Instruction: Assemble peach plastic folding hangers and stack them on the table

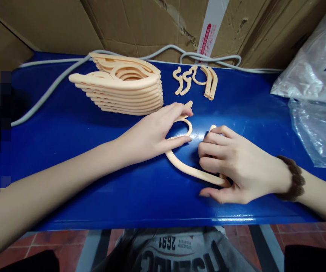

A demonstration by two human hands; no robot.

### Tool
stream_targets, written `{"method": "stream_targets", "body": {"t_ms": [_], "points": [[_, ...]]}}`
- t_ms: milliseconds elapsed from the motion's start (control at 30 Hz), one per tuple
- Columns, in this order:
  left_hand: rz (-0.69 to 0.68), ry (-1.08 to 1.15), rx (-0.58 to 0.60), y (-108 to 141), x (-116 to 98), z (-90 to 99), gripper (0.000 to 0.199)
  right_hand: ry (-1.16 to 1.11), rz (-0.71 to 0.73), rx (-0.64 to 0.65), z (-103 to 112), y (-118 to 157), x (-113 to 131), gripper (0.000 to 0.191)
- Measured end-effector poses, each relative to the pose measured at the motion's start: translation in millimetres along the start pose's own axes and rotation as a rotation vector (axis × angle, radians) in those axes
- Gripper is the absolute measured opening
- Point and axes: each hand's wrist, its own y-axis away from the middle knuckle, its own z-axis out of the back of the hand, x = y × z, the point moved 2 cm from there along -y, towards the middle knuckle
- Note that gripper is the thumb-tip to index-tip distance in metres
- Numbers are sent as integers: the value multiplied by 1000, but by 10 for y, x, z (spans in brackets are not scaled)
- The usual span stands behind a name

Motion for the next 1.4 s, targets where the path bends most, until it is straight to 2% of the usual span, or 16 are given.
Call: {"method": "stream_targets", "body": {"t_ms": [133,500,667,767,900,1033,1167,1400], "points": [[-35,-59,-7,2,-29,0,39,-17,-2,5,8,3,1,36],[-35,-69,-3,6,-32,-9,37,-22,11,-17,16,-4,-1,30],[-49,-85,-5,8,-24,-12,37,-14,9,-31,43,0,-4,36],[-38,-87,-2,6,-29,-5,38,90,-10,-74,132,22,-39,43],[-14,-95,6,5,-40,2,36,327,-95,-104,257,71,-94,42],[-7,-115,13,8,-44,-1,28,390,-130,-75,242,68,-54,49],[-7,-145,22,7,-52,-1,26,347,-82,-45,122,14,53,52],[-3,-176,48,7,-53,-6,30,169,-13,-13,37,-4,145,31]]}}
